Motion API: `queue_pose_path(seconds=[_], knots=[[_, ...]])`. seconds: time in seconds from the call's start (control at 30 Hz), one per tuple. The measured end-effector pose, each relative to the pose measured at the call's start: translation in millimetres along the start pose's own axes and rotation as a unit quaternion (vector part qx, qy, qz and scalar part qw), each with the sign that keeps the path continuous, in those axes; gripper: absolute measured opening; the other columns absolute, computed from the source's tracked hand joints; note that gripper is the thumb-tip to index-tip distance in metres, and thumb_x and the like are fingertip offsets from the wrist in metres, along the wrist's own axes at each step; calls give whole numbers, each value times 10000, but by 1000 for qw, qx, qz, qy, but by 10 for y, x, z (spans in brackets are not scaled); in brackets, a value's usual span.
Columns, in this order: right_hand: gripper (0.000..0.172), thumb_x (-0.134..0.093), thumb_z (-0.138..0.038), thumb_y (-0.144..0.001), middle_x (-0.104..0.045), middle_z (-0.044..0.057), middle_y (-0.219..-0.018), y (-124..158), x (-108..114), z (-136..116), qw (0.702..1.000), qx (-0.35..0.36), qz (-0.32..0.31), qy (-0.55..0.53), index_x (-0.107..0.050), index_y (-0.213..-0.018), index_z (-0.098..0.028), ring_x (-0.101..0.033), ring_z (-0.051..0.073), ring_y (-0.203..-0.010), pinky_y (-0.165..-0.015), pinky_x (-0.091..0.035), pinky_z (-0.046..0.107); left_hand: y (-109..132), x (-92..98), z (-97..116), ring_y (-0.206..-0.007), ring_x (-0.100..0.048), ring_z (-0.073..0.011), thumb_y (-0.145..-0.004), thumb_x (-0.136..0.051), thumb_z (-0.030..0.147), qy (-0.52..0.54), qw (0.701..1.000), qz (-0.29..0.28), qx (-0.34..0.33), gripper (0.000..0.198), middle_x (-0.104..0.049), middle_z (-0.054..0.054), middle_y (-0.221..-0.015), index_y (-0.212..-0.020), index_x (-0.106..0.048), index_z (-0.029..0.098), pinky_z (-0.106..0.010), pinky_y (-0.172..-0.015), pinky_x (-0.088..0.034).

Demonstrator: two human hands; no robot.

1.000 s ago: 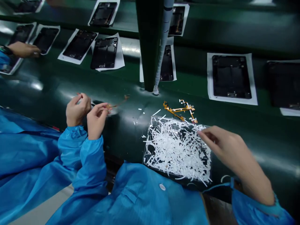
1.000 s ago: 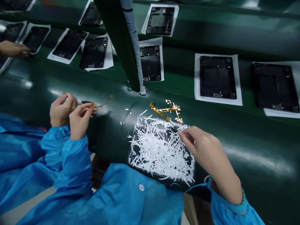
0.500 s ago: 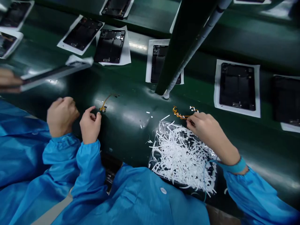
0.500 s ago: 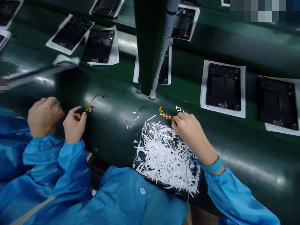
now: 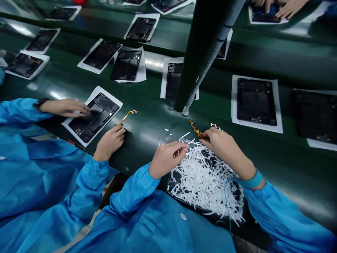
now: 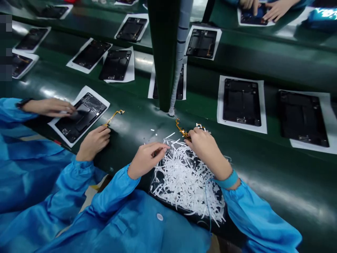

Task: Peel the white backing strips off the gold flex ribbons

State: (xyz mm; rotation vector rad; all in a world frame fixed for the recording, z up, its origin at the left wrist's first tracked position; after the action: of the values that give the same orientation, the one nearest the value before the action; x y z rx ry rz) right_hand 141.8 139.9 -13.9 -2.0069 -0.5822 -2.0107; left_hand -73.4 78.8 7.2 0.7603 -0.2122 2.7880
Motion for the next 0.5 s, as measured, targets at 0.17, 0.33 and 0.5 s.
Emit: queue_pose_path(seconds=[0.17,0.33,0.5], knots=[[223,-480,-167,-913,-664,128,-824,-87,1,-17,1000,12,12,13,-681,-826,-124,-619,231,-725,-659,-385,359,29,31,8,-599,-570,-103,-967,-558,240,23,999,0,23,197,-720,-7,-798,-1034,-740,206,-235,-593,-460],[220,-476,-204,-932,-665,108,-820,148,266,30,998,-16,56,-16,-652,-815,-143,-597,220,-715,-642,-383,352,14,-78,76,-603,-554,-106,-965,-569,266,86,995,-28,46,199,-702,-22,-797,-1013,-748,195,-248,-596,-480],[100,-564,-252,-935,-668,38,-845,684,493,-94,960,-39,113,-252,-634,-881,-205,-609,203,-797,-701,-452,323,-45,-475,193,-766,-654,-125,-947,-626,370,265,957,-55,104,318,-692,-95,-1107,-1208,-703,206,-242,-631,-536]])
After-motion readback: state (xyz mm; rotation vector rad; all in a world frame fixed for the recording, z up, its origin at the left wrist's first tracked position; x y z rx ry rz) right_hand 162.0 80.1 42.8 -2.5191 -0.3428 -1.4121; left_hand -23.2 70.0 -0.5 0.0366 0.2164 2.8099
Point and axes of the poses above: each hand's wrist, its own y-axis away from the middle knuckle, its own x-axis out of the back of the hand, z = x × y, the point moved 3 cm from there along -y, towards the middle knuckle
